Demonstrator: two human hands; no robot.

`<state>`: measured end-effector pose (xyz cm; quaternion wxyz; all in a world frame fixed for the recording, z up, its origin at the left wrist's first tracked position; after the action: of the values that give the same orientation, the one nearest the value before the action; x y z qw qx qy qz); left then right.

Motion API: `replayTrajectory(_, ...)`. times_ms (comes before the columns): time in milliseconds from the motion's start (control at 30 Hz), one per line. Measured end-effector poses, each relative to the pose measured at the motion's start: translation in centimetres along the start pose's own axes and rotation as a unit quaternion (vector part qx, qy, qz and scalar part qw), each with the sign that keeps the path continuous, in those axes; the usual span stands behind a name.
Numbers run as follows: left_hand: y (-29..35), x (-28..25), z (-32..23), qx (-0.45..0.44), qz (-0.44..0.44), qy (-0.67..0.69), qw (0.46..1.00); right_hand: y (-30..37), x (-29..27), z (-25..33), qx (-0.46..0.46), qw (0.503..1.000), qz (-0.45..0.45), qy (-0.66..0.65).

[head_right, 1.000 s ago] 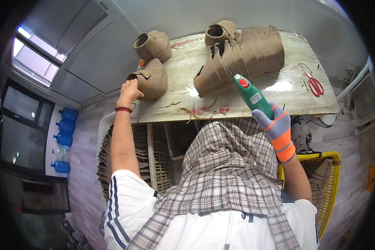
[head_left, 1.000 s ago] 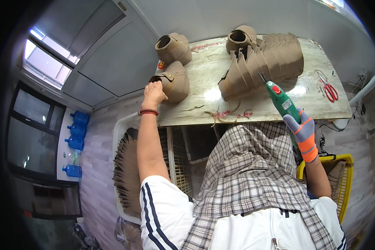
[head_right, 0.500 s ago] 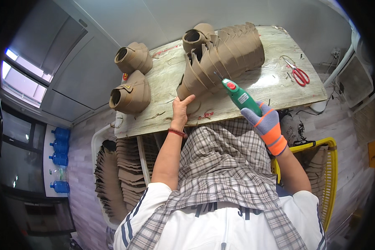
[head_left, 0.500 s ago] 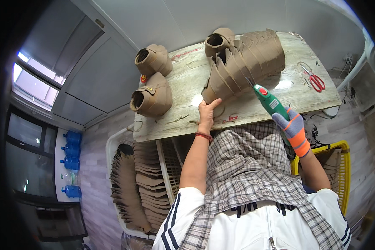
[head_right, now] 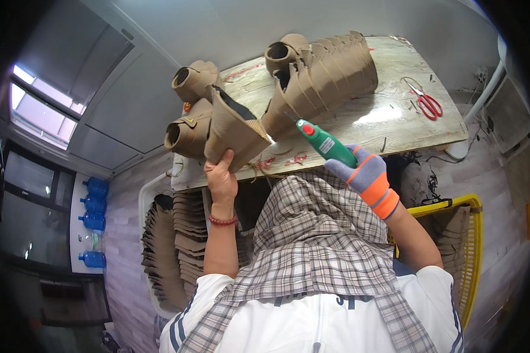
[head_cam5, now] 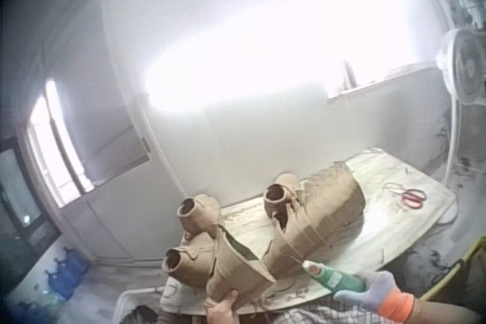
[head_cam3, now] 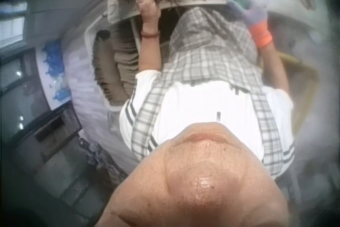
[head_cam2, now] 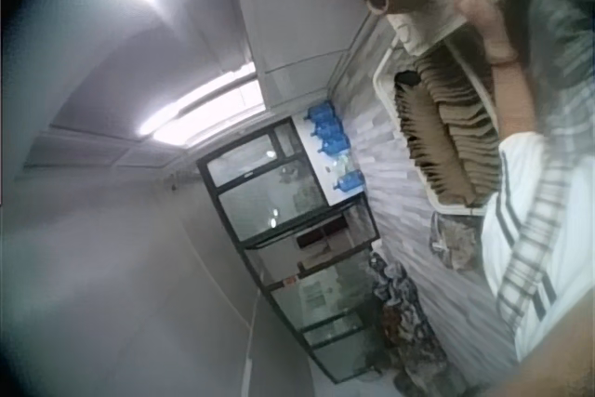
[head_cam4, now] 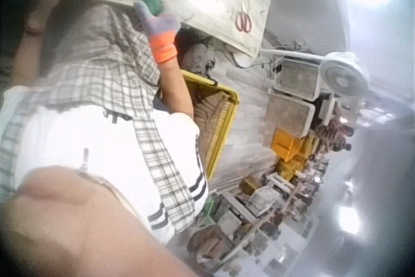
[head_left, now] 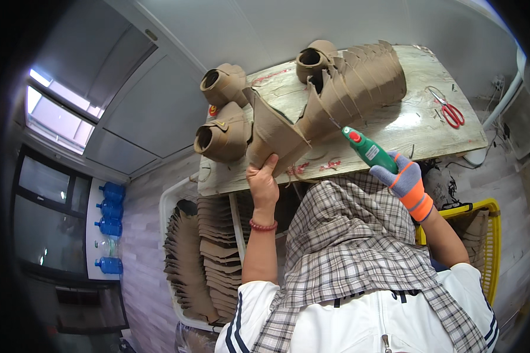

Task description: The person repeatedly trims the edges of shoe uppers using a rotary cutter and then uses scissors to cut the interior lining. Finished pieces are placed on the table while new uppers are taken from a yellow basket.

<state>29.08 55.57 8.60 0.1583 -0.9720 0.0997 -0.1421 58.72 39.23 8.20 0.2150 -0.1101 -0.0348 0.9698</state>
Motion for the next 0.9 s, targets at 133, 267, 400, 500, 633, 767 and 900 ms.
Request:
replayTrajectory(133, 1.1, 0.5, -3.1, 0.031, 0.022, 0.065, 0.997, 0.9, 2.6, 3.4, -0.075, 0.996, 0.042, -0.035)
replayTrajectory(267, 1.8, 2.5, -3.4, 0.036, 0.047, 0.098, 0.993, 1.4, 3.8, 5.4, -0.110, 0.991, 0.054, -0.058)
replayTrajectory(400, 2.0, 3.0, -1.0, 0.014, 0.035, 0.066, 0.997, 1.5, 3.3, 5.1, -0.090, 0.992, 0.036, -0.079)
replayTrajectory(500, 2.9, 4.5, -0.4, 0.016, 0.031, 0.015, 0.999, 1.3, 2.7, 5.6, -0.100, 0.994, 0.016, -0.048)
replayTrajectory(633, 3.0, 4.8, -0.5, 0.036, 0.014, 0.033, 0.999, 1.4, 2.0, 5.6, -0.111, 0.993, 0.012, -0.026)
replayTrajectory(767, 2.5, 4.4, -0.3, 0.004, 0.008, 0.064, 0.998, 1.9, 1.3, 4.2, -0.108, 0.994, 0.024, -0.016)
replayTrajectory(900, 2.5, 4.7, -0.3, 0.006, 0.001, 0.039, 0.999, 1.8, 2.0, 4.3, -0.099, 0.992, 0.037, -0.068)
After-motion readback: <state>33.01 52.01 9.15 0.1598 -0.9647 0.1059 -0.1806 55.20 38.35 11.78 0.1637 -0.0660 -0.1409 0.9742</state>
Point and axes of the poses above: each hand's wrist, its own y-axis away from the middle knuckle, its own x-axis out of the palm, z = x × y, the point moved 9 cm from there along -y, towards the middle knuckle, and after that the axes turned 12 degrees about -y, right-handed, at the moved point
